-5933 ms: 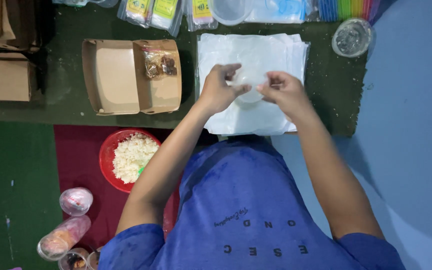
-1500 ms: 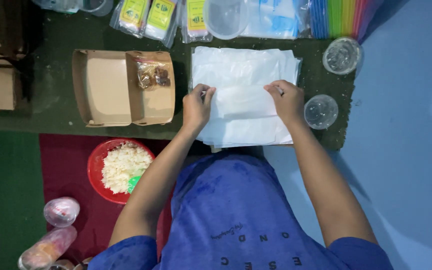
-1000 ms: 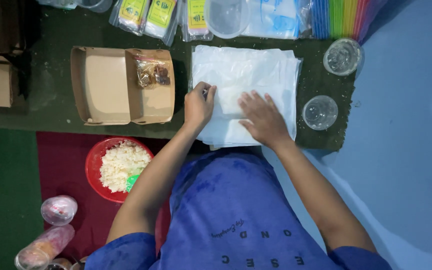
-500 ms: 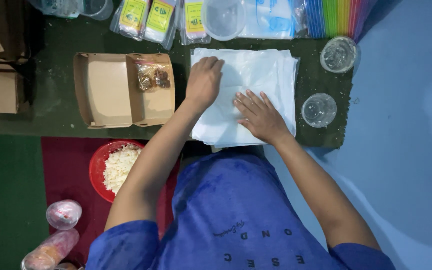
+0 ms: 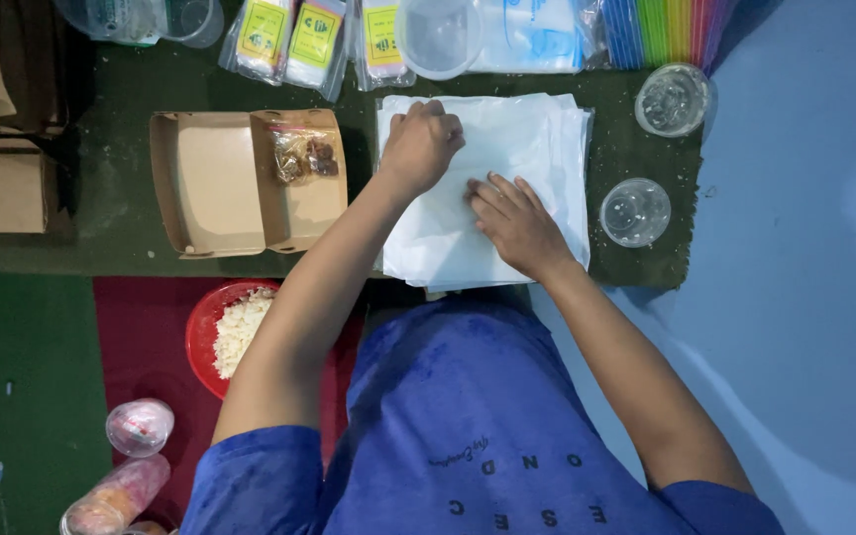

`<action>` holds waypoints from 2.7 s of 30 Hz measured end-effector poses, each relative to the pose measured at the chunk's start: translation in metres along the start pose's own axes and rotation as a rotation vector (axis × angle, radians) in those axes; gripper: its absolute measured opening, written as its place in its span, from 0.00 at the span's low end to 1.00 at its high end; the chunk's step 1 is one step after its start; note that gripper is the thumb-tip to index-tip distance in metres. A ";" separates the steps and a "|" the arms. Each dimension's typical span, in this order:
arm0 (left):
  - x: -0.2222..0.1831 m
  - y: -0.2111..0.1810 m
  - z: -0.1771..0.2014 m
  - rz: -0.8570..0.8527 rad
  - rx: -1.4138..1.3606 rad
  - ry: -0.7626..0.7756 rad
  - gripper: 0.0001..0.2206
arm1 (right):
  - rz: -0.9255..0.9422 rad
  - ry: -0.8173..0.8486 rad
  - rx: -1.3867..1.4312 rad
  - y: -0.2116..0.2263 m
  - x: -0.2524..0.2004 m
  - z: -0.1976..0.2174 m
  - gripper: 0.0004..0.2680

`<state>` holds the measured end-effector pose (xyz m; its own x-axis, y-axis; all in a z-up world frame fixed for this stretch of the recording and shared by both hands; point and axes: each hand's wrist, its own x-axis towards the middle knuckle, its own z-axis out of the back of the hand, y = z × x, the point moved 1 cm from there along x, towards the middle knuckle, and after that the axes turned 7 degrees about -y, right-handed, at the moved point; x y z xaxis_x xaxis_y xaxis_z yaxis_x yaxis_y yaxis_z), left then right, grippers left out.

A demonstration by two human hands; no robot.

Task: Preparing and packaging a meal by scooping rice, adding toppings, wrapping it, and placing it in a box

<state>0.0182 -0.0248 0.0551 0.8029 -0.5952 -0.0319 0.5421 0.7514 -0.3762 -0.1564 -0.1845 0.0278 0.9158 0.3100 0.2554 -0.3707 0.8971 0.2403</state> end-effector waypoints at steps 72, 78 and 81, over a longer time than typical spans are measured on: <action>-0.052 -0.030 0.016 0.199 -0.439 0.364 0.24 | -0.781 -0.398 0.148 0.031 -0.033 0.008 0.22; -0.074 -0.017 0.018 0.325 -1.119 0.191 0.24 | -1.266 -0.354 1.007 0.029 -0.014 0.028 0.30; -0.077 -0.025 0.026 0.349 -1.337 0.128 0.26 | -1.251 -0.234 1.557 0.038 0.022 0.065 0.27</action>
<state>-0.0506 0.0091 0.0908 0.7786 -0.5116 -0.3633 -0.3845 0.0684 -0.9206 -0.1602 -0.1640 0.1032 0.7388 -0.3044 -0.6012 0.4241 -0.4832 0.7659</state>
